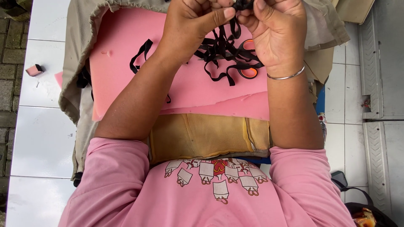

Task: Trimming and preparing black fabric strips using scissors on a work surface.

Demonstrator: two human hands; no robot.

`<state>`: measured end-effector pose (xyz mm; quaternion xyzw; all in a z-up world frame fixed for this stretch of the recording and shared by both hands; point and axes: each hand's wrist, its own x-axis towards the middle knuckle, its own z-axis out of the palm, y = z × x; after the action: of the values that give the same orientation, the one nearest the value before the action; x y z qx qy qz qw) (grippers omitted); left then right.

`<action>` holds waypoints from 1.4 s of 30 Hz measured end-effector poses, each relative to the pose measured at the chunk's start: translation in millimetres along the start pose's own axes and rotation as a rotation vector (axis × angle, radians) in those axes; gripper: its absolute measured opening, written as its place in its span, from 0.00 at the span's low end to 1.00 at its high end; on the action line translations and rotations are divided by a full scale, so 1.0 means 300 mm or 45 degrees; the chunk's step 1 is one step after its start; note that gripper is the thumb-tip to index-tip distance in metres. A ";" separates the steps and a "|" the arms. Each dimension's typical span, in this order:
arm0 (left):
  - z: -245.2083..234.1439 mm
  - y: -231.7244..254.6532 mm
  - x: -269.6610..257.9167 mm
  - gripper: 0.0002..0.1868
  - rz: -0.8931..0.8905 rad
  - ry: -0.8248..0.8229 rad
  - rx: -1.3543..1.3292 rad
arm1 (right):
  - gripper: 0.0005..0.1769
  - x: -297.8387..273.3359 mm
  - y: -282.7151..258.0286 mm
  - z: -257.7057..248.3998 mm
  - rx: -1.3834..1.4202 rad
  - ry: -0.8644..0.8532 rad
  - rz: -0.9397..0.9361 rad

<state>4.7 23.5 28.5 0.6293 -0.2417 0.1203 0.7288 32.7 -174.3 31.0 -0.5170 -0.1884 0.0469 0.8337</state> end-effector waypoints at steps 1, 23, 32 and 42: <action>0.004 0.016 0.001 0.05 -0.104 -0.006 -0.236 | 0.04 0.002 0.003 -0.010 0.165 0.052 0.132; 0.024 -0.045 -0.006 0.09 0.384 0.015 0.669 | 0.18 -0.043 -0.018 0.046 -0.960 -0.093 -0.358; 0.028 -0.016 -0.002 0.09 -0.269 -0.002 -0.254 | 0.14 -0.037 -0.023 0.004 -1.074 -0.196 -0.442; 0.016 -0.059 -0.009 0.11 -0.015 0.042 0.210 | 0.23 -0.035 -0.010 -0.008 -1.379 -0.182 -0.612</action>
<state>9.8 15.9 12.4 0.6865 -0.2153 0.1459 0.6791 23.6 -180.4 29.8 -0.8071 -0.3529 -0.2112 0.4237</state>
